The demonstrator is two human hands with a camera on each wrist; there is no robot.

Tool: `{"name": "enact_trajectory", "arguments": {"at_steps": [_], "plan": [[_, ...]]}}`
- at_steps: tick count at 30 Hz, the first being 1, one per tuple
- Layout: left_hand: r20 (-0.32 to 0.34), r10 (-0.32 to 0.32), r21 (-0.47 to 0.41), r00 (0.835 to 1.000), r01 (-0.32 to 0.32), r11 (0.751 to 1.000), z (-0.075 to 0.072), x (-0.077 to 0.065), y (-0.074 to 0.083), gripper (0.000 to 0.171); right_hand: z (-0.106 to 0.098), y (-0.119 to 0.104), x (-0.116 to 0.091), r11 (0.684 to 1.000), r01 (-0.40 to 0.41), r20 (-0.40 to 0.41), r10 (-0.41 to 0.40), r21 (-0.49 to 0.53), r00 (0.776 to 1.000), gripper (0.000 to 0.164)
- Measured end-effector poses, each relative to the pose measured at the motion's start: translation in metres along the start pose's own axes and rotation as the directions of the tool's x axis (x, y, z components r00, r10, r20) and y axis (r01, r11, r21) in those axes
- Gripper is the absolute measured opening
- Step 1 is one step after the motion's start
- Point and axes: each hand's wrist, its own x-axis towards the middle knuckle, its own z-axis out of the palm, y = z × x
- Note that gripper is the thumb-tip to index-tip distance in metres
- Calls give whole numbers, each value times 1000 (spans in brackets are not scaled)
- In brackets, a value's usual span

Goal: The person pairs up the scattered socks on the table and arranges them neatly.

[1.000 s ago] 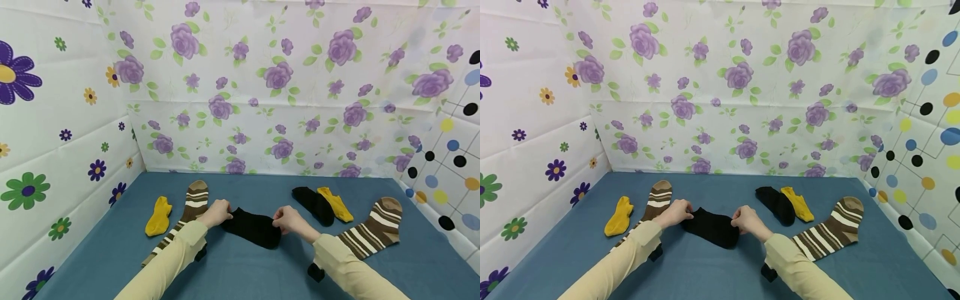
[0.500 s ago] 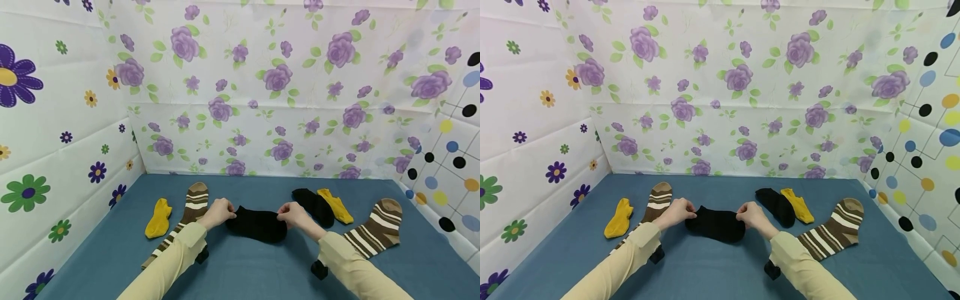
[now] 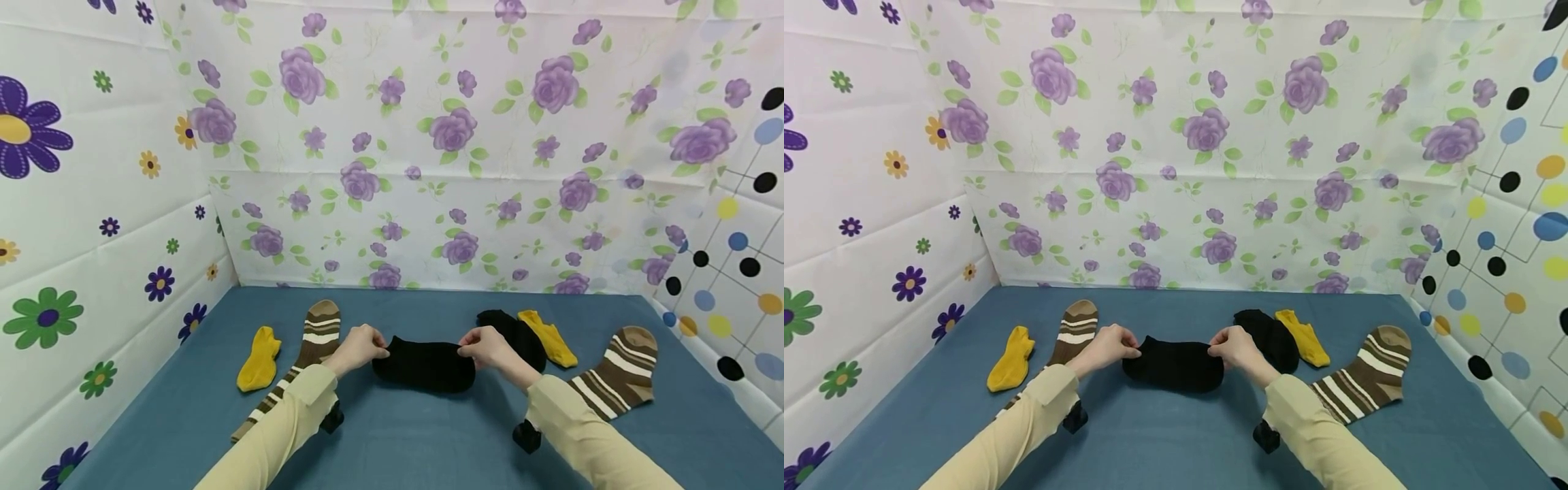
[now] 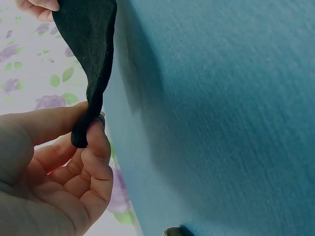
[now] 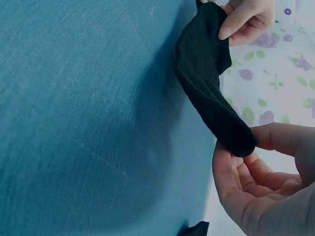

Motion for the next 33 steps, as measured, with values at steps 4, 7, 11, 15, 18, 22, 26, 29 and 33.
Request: {"name": "enact_trajectory", "arguments": {"at_steps": [4, 7, 11, 15, 18, 22, 26, 29, 33], "plan": [[4, 3, -11, 1000, -3, 1000, 0, 0, 2, 3, -3, 0, 2, 1000, -2, -1, 2, -3, 1000, 5], [1, 4, -11, 1000, -4, 1000, 0, 1, 4, 4, -5, 0, 3, 1000, -3, -6, 3, -2, 1000, 5], [-8, 17, -3, 1000, -17, 1000, 0, 2, 7, 5, -7, 2, 5, 1000, -3, -10, 3, 0, 1000, 5], [-9, 21, -10, 1000, -21, 1000, 1, 3, 7, 5, -9, 4, 7, 1000, -8, -15, 8, 5, 1000, 5], [-7, 14, -21, 1000, -14, 1000, 2, 3, 6, 4, -10, 5, 8, 1000, -14, -17, 14, 12, 1000, 5], [-9, 10, -32, 1000, -11, 999, 3, 3, 5, 4, -12, 7, 10, 1000, -18, -6, 18, 21, 1000, 5], [-18, 17, -28, 1000, -17, 999, 2, 3, 7, 5, -12, 9, 11, 999, -26, 2, 26, 24, 1000, 6], [-22, 22, -21, 1000, -23, 1000, 2, 3, 9, 5, -12, 9, 11, 999, -34, 2, 34, 26, 999, 5], [-17, 8, -35, 1000, -9, 999, 2, 5, 9, 5, -14, 8, 11, 999, -32, 8, 32, 28, 999, 7]]}}
